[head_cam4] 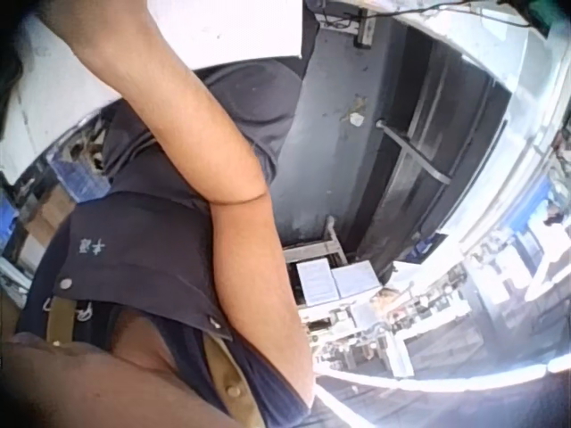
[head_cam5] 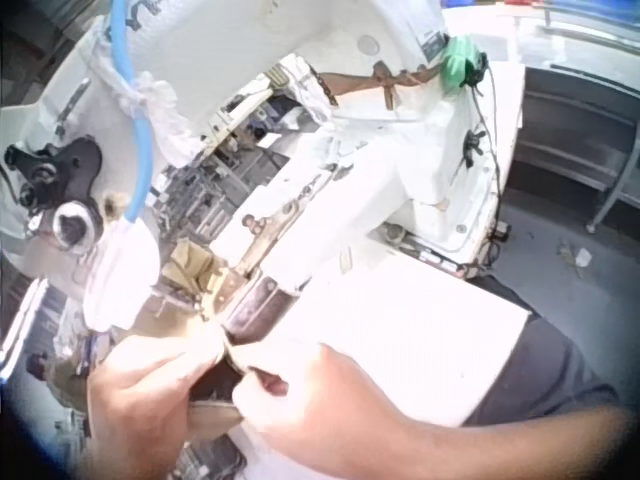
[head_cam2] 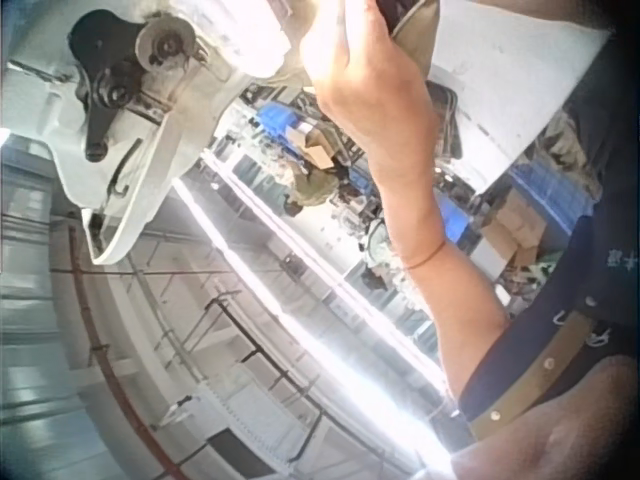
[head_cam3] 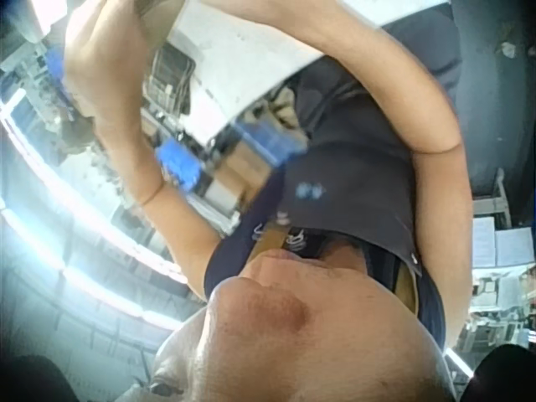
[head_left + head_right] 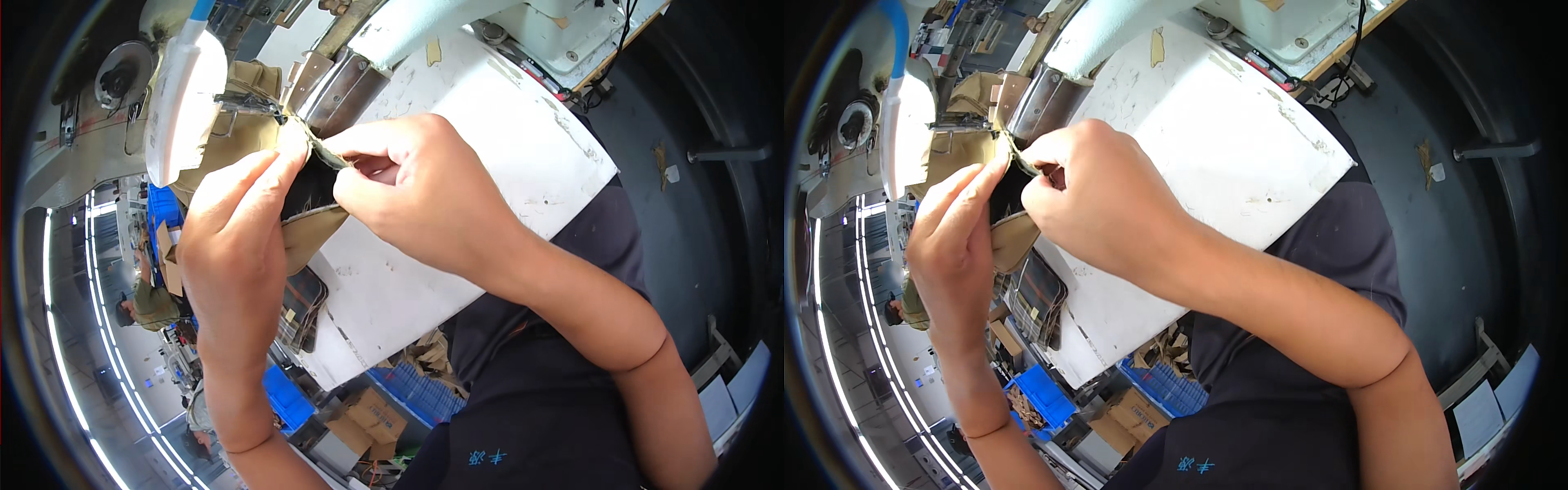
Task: Sewing and assembling pieces of a leather or heavy fabric bag using an industrial sewing machine.
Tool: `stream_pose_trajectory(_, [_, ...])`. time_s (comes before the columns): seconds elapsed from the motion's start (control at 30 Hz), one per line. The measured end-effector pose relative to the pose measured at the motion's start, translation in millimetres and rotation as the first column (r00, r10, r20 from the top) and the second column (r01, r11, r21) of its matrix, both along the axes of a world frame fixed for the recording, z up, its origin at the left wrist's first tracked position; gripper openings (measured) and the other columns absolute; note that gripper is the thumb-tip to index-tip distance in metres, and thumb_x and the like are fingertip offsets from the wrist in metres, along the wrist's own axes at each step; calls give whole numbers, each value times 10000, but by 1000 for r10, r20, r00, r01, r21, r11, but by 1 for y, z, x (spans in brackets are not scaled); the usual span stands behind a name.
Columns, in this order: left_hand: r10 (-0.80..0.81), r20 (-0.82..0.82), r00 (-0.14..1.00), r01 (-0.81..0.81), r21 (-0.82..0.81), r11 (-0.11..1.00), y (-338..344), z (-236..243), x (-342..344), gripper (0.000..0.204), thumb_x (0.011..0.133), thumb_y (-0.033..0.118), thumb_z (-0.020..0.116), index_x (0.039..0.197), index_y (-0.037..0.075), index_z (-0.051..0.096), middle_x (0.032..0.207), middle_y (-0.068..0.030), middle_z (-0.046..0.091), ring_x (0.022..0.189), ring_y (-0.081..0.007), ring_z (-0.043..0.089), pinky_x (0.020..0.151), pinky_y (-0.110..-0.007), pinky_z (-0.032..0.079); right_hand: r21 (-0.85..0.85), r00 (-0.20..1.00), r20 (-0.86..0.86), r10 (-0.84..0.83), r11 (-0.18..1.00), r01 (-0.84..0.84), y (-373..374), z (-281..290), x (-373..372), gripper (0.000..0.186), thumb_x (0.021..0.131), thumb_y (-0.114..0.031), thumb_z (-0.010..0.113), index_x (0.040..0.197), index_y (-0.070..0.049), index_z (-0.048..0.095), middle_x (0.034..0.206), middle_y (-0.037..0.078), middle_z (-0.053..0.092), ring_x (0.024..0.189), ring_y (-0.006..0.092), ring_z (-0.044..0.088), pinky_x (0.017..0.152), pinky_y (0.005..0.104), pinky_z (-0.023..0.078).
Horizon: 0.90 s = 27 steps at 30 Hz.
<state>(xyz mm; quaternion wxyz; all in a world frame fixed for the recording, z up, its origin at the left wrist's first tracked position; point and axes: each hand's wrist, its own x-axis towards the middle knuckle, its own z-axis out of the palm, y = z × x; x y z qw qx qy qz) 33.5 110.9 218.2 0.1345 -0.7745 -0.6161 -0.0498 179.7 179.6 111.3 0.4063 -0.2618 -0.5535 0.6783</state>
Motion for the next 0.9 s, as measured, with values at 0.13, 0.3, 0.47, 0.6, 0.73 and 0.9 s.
stream_pose_trajectory(0.13, [55, 159, 986, -45, -65, 997, 1, 7, -7, 338, 878, -107, 655, 1166, 22, 776, 1123, -163, 764, 1031, -306, 726, 932, -386, 556, -82, 999, -44, 6, 997, -10, -3, -3, -4, 262, 928, -17, 643, 1151, 83, 736, 865, 16, 720, 802, 43, 619, 729, 229, 523])
stream_pose_trajectory(0.3, [-34, 51, 998, 40, -107, 993, 12, 7, -10, 373, 815, -112, 656, 1152, 2, 769, 1122, -172, 757, 1026, -341, 717, 923, -395, 554, -73, 967, -200, -155, 987, 143, 4, -9, -24, 134, 875, -70, 639, 863, 62, 658, 746, 171, 662, 643, 250, 620, 649, 363, 512])
stream_pose_trajectory(0.47, [-14, -76, 997, 7, -92, 996, 16, 7, -9, 359, 802, -99, 648, 1130, -11, 765, 1099, -173, 751, 1013, -356, 709, 906, -415, 553, 67, 990, 23, -136, 989, 134, 14, 3, -26, 159, 878, -66, 653, 779, 54, 619, 699, 244, 644, 673, 413, 670, 619, 449, 511])
stream_pose_trajectory(0.6, [6, -117, 993, -17, -100, 995, 18, 9, -5, 304, 880, -75, 622, 1133, 0, 774, 1111, -184, 757, 1009, -337, 738, 916, -390, 562, 78, 995, 80, -61, 995, 55, 21, 5, -19, 225, 873, -69, 663, 698, 35, 564, 646, 256, 601, 674, 467, 643, 593, 470, 496])
stream_pose_trajectory(0.73, [68, -154, 986, -84, -98, 992, 22, 7, 2, 261, 911, -56, 623, 1118, 0, 773, 1103, -179, 763, 998, -322, 745, 901, -385, 565, 108, 993, 86, -80, 992, 70, 26, 6, -22, 225, 873, -58, 662, 698, 36, 554, 662, 259, 608, 672, 463, 643, 591, 462, 495])
stream_pose_trajectory(0.9, [111, -159, 981, -117, -25, 993, 22, 0, 7, 185, 986, -2, 618, 1085, 13, 773, 1091, -155, 774, 918, -312, 763, 832, -367, 577, 222, 988, 105, -110, 971, 84, 29, 7, -21, 210, 861, -65, 647, 712, 71, 589, 689, 269, 633, 681, 449, 666, 595, 466, 527])
